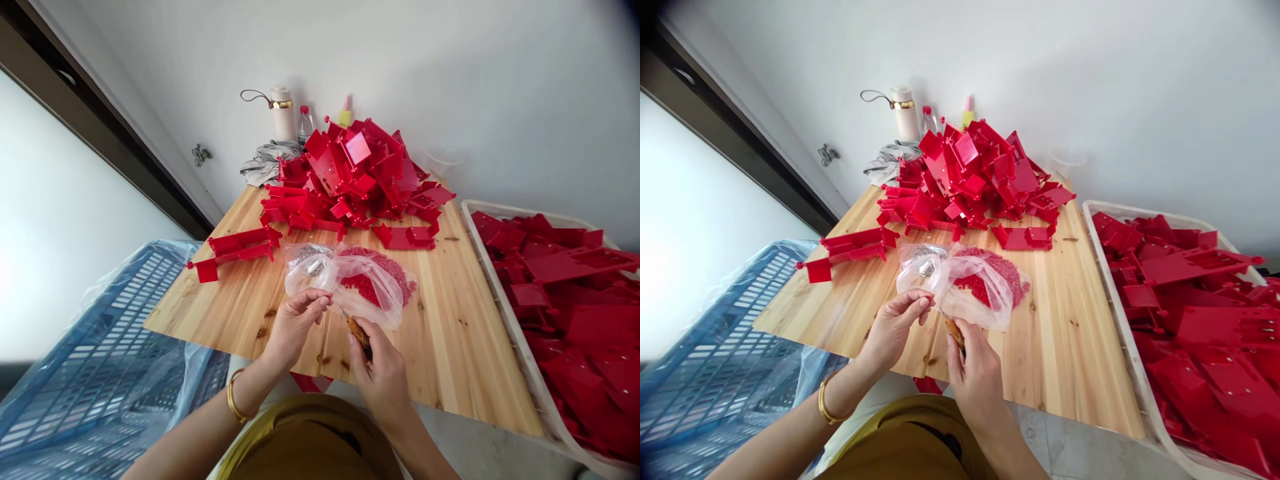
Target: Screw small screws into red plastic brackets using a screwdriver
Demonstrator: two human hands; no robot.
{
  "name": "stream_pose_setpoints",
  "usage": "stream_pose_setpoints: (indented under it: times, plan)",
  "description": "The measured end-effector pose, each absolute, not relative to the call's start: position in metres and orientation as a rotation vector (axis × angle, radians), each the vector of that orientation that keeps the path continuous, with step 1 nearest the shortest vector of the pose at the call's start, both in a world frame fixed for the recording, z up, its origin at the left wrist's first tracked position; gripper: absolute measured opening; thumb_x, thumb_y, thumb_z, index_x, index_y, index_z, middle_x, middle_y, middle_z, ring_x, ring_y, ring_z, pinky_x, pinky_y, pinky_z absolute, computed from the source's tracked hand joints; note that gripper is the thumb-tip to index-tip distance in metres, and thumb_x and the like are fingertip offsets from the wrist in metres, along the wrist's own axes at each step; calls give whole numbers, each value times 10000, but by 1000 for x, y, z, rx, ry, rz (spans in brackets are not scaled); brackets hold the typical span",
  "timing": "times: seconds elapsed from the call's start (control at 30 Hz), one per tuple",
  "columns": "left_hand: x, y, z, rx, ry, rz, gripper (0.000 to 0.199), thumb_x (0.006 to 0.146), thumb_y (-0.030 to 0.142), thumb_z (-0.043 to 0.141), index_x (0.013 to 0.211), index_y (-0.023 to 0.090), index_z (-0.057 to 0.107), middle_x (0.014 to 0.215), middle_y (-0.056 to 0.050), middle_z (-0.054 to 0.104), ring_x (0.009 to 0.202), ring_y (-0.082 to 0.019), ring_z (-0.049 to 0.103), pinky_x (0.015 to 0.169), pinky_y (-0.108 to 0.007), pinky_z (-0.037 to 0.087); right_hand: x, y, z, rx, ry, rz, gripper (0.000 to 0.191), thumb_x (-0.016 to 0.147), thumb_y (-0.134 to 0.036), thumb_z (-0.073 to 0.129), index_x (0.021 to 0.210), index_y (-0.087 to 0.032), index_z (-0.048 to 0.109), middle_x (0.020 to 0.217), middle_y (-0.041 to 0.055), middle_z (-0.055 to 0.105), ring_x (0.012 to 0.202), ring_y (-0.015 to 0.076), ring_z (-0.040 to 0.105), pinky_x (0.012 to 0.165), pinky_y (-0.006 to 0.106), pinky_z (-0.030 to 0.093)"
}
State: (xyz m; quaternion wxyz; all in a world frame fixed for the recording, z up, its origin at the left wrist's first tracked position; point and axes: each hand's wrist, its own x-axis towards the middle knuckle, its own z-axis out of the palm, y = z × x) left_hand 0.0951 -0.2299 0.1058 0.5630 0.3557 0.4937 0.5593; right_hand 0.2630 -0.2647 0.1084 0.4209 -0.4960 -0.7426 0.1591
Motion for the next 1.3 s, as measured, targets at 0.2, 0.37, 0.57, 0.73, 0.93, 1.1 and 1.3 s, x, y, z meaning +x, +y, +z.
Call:
stream_pose_setpoints:
  times: [0.2, 0.37, 0.57, 0.73, 0.93, 1.1, 1.3]
  plan:
    - [86, -235, 116, 1430, 1275, 1357, 63, 886, 234, 710, 904, 205, 763, 880, -48, 721, 808, -157, 641, 740, -279, 504, 264, -268, 117, -1207, -1854, 559, 285, 995, -179, 526, 1272, -232, 565, 1079, 95, 744, 911, 199, 747, 784, 293, 617]
    - [83, -236, 118, 1849, 1260, 1418, 62, 895, 155, 694, 934, 194, 722, 883, -59, 730, 820, -159, 670, 719, -269, 545, 266, -267, 117, -1184, -1905, 585, 281, 990, -154, 525, 1256, -225, 579, 1045, 83, 740, 891, 191, 736, 781, 282, 606]
    - [82, -238, 113, 1956, 1220, 1502, 104, 893, 112, 692, 970, 180, 679, 878, -52, 701, 795, -142, 659, 678, -244, 550, 269, -271, 119, -1154, -1946, 542, 304, 988, -122, 528, 1278, -208, 558, 1047, 91, 727, 890, 180, 724, 770, 273, 601]
    - [82, -240, 110, 1959, 1181, 1509, 107, 880, 90, 702, 951, 163, 671, 875, -56, 692, 804, -138, 652, 703, -241, 550, 271, -274, 116, -1131, -1959, 513, 315, 984, -107, 539, 1286, -196, 551, 1054, 101, 719, 905, 175, 723, 775, 254, 597]
    - [81, -243, 110, 1861, 1144, 1524, 107, 875, 95, 710, 945, 169, 680, 869, -47, 683, 805, -131, 644, 713, -234, 549, 272, -276, 119, -1149, -1965, 547, 309, 989, -117, 531, 1284, -205, 555, 1052, 97, 717, 903, 180, 719, 771, 264, 597]
    - [86, -248, 108, 1291, 973, 1418, 84, 873, 215, 736, 930, 165, 699, 881, -39, 623, 722, -109, 604, 564, -192, 543, 271, -274, 120, -1163, -1906, 758, 269, 994, -151, 537, 1244, -237, 585, 1048, 59, 727, 867, 151, 726, 694, 201, 600]
    - [94, -254, 98, 841, 772, 1295, 151, 846, 269, 773, 949, 168, 728, 845, -6, 596, 568, -52, 561, 503, -176, 515, 267, -272, 117, -1178, -1829, 914, 255, 999, -184, 536, 1236, -258, 595, 1074, 30, 738, 886, 135, 737, 688, 171, 612]
